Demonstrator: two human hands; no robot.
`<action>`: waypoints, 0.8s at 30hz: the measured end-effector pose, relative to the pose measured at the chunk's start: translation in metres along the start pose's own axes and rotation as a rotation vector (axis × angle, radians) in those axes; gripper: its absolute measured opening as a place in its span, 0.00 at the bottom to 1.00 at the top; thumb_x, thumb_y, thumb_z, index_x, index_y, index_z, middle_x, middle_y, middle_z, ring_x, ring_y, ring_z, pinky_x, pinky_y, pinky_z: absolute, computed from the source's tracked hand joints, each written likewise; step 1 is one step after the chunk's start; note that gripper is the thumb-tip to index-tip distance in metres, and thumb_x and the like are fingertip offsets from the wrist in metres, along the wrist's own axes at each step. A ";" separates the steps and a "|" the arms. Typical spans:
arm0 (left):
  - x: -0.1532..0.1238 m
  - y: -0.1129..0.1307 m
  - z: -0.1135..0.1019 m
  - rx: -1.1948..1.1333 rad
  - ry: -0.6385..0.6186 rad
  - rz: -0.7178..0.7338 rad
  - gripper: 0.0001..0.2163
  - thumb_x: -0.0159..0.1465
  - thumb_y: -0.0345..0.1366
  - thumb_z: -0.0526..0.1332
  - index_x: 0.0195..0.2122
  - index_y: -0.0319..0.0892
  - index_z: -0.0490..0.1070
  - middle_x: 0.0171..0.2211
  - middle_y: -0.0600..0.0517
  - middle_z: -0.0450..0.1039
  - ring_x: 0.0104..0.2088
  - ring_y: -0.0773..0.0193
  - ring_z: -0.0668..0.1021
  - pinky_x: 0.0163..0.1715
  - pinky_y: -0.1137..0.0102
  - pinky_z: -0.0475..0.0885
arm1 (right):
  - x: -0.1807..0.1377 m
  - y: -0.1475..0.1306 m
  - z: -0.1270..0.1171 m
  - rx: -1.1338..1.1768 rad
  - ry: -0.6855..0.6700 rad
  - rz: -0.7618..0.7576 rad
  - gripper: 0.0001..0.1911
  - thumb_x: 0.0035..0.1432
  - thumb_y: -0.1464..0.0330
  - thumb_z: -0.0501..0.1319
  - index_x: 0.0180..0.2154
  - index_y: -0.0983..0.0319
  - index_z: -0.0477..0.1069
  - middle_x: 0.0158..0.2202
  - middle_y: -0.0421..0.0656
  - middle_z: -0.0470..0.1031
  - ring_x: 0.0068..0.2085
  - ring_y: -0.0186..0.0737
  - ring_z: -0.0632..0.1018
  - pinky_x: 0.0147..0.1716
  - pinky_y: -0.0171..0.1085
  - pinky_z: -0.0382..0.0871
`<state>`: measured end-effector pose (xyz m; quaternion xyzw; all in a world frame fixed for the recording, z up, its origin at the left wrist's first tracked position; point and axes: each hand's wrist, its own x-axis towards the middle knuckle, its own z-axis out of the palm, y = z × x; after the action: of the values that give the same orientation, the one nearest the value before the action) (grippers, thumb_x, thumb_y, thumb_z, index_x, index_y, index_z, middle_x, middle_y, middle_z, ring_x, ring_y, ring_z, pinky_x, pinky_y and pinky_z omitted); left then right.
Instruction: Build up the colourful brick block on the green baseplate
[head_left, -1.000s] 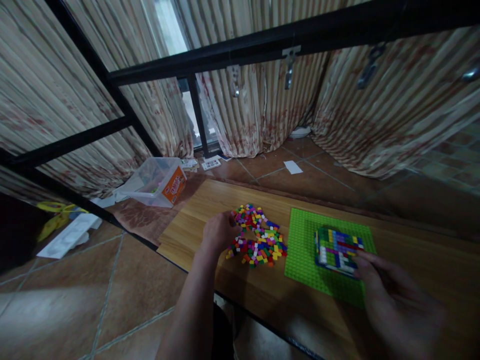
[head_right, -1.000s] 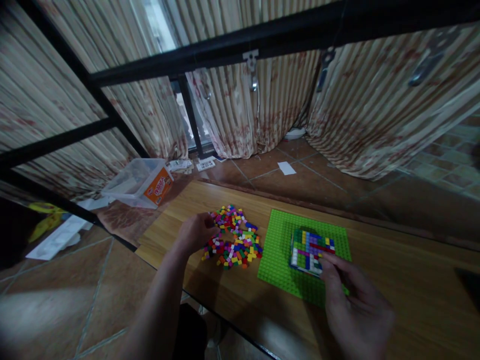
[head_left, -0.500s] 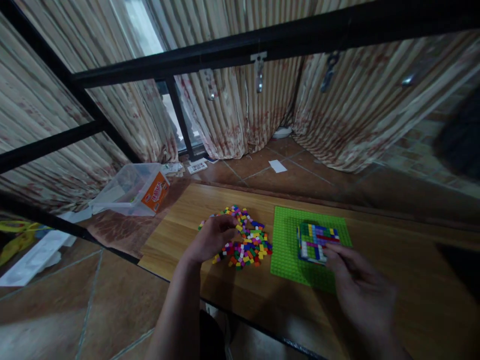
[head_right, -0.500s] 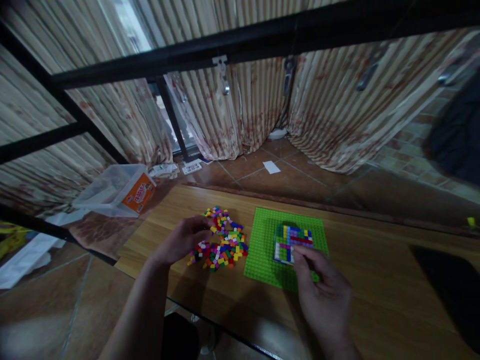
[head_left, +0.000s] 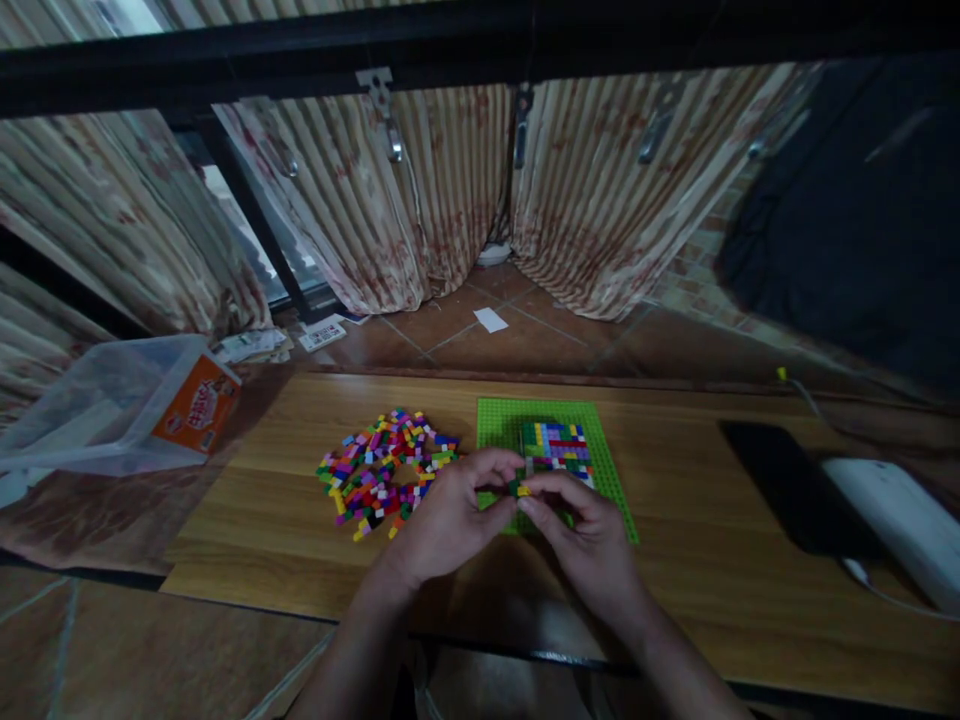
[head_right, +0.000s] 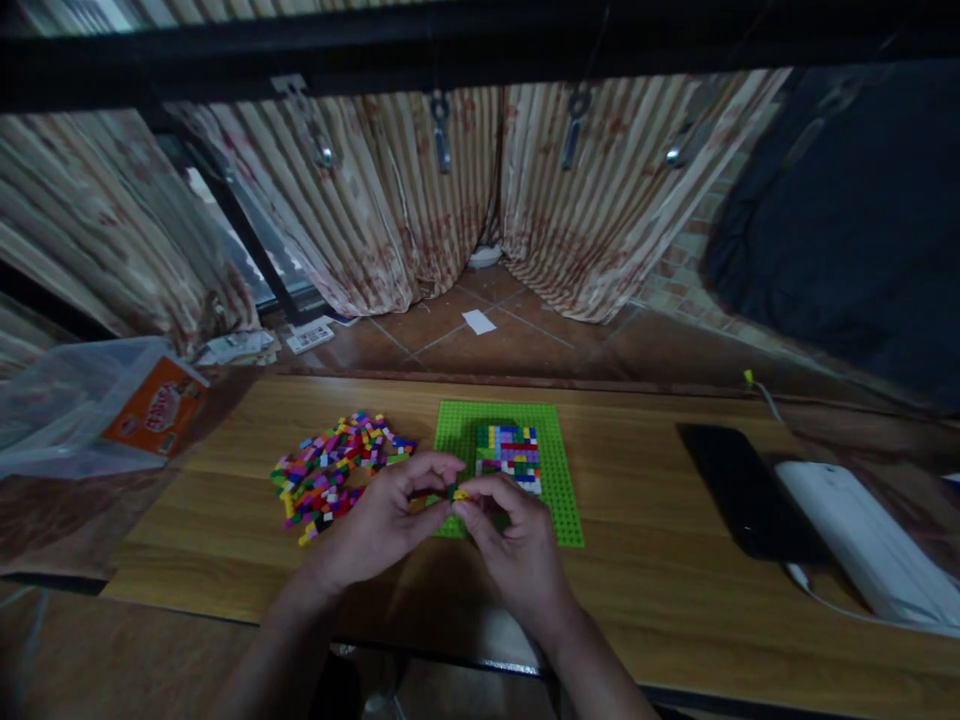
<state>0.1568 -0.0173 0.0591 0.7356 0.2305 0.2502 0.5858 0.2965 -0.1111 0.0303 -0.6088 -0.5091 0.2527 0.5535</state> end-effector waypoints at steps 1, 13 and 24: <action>0.001 0.000 0.001 0.018 0.010 0.013 0.11 0.60 0.29 0.61 0.44 0.42 0.70 0.39 0.51 0.73 0.40 0.66 0.77 0.43 0.71 0.71 | 0.000 0.000 -0.001 0.021 0.005 0.017 0.05 0.59 0.65 0.62 0.36 0.58 0.75 0.33 0.40 0.77 0.35 0.36 0.75 0.35 0.34 0.68; 0.001 -0.003 0.012 -0.021 -0.002 -0.003 0.05 0.62 0.33 0.61 0.39 0.39 0.71 0.34 0.50 0.75 0.36 0.66 0.77 0.38 0.72 0.71 | 0.002 -0.003 -0.012 0.361 0.003 0.262 0.08 0.53 0.62 0.66 0.29 0.60 0.76 0.24 0.37 0.72 0.27 0.31 0.70 0.27 0.31 0.64; 0.005 -0.003 0.021 -0.083 0.013 -0.048 0.07 0.63 0.34 0.60 0.41 0.41 0.68 0.33 0.52 0.72 0.35 0.67 0.75 0.36 0.73 0.70 | 0.004 -0.002 -0.004 0.464 0.176 0.342 0.10 0.45 0.61 0.70 0.27 0.59 0.78 0.23 0.38 0.76 0.26 0.33 0.73 0.29 0.34 0.67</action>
<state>0.1737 -0.0292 0.0524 0.7032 0.2412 0.2505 0.6201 0.3011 -0.1092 0.0340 -0.5625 -0.2779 0.3984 0.6691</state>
